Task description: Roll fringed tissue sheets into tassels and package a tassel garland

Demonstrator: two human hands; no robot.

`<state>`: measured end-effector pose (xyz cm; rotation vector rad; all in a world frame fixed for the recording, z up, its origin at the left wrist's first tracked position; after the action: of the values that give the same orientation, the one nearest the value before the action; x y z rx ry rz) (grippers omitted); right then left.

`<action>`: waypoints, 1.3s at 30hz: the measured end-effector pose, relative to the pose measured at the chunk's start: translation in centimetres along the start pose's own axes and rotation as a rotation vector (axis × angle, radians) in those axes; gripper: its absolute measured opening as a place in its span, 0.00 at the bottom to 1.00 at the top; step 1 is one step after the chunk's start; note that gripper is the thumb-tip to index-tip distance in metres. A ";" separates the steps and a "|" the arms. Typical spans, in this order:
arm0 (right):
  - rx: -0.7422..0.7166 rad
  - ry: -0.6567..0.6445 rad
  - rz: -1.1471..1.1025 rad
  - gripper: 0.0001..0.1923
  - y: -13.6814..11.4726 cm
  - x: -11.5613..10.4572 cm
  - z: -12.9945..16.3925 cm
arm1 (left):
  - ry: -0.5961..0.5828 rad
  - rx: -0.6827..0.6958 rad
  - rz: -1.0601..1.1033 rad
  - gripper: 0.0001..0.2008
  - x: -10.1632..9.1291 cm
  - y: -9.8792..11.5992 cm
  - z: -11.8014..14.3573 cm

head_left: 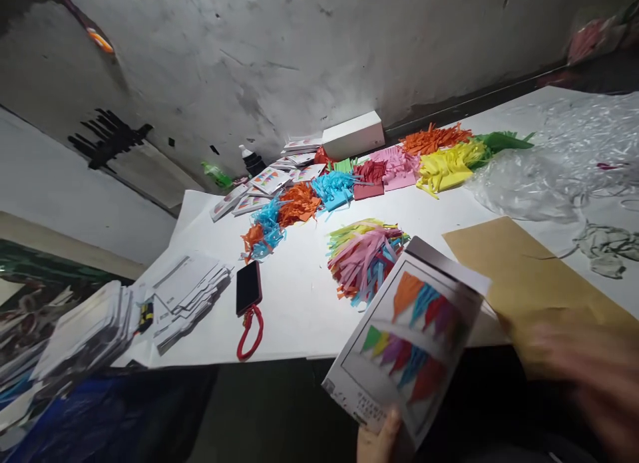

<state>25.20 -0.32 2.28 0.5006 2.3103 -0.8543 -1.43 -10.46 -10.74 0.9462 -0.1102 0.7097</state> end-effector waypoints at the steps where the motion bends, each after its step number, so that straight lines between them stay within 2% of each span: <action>1: -0.062 -0.020 0.013 0.33 -1.5 1.9 -0.8 | -0.015 0.044 0.064 0.34 1.8 -1.0 -0.5; 3: -0.133 -0.244 0.118 0.32 -3.8 7.5 -2.8 | -0.103 0.048 0.171 0.33 5.0 -3.2 -1.4; 5: -0.015 -0.356 0.254 0.31 -3.3 11.9 -5.1 | -0.210 -0.036 0.230 0.33 6.7 -5.1 -2.0; 7: 0.017 -0.411 0.267 0.36 -2.2 14.6 -6.5 | -0.303 -0.140 0.258 0.31 6.7 -6.2 -2.3; 9: 0.004 -0.454 0.234 0.39 -1.1 15.8 -6.8 | -0.372 -0.230 0.269 0.30 5.8 -6.3 -2.5; 12: -0.011 -0.502 0.180 0.41 -0.4 16.2 -6.2 | -0.425 -0.264 0.247 0.36 5.4 -5.2 -3.2; 15: -0.004 -0.513 0.144 0.38 -0.3 15.9 -6.2 | -0.412 -0.126 0.142 0.48 6.7 -3.6 -4.4; 17: -0.046 -0.522 0.109 0.35 -0.5 14.8 -6.2 | -0.369 -0.058 0.079 0.49 7.6 -3.2 -4.8; 19: -0.123 -0.464 -0.054 0.30 -1.0 12.5 -5.5 | -0.353 -0.045 0.080 0.47 7.8 -3.4 -4.7; 20: -0.148 -0.385 -0.185 0.27 -1.2 10.8 -4.8 | -0.351 -0.050 0.090 0.45 7.6 -3.7 -4.5; 21: -0.105 -0.207 -0.330 0.25 -1.0 8.7 -4.0 | -0.347 -0.054 0.092 0.44 7.3 -4.0 -4.3; 23: 0.166 0.247 -0.451 0.22 0.7 5.1 -1.3 | -0.325 -0.053 0.070 0.43 6.5 -4.5 -3.9; 24: 0.328 0.389 -0.518 0.24 1.4 4.4 0.3 | -0.317 -0.053 0.046 0.42 6.2 -4.7 -3.7; 25: 0.489 0.423 -0.599 0.26 1.8 4.7 1.6 | -0.320 -0.062 0.020 0.41 6.1 -4.9 -3.5; 26: 0.646 0.368 -0.698 0.27 1.9 5.8 2.6 | -0.339 -0.073 -0.004 0.41 6.2 -5.0 -3.2; 28: 0.882 0.126 -0.896 0.25 1.3 8.6 3.4 | -0.393 -0.087 -0.039 0.39 6.5 -4.6 -2.8; 30: 1.001 -0.030 -1.009 0.19 0.9 10.2 3.4 | -0.411 -0.065 -0.065 0.40 6.4 -3.5 -2.5; 32: 1.031 -0.054 -1.020 0.18 1.2 10.5 3.1 | -0.381 -0.028 -0.083 0.41 5.5 -1.8 -2.4; 34: 1.017 -0.136 -0.990 0.15 1.3 10.9 3.1 | -0.313 0.005 -0.132 0.40 4.1 -0.1 -2.4; 37: 0.924 -0.279 -0.999 0.14 0.7 11.9 3.3 | -0.150 0.157 -0.361 0.27 2.4 2.5 -2.4; 39: 0.904 -0.276 -1.024 0.18 0.5 12.4 3.5 | -0.075 0.278 -0.499 0.17 2.4 3.7 -2.2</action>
<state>17.79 -0.73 -8.20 -0.5250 1.7156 -2.2882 -2.24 -6.12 -8.58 1.2081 0.1605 0.2295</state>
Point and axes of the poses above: each hand's wrist, its own z-axis away from the middle knuckle, its own x-axis out of the palm, y = z × x, the point moved 6 cm from there along -z, towards the middle knuckle, and after that the axes turned 4 degrees about -x, right-handed, at the moved point
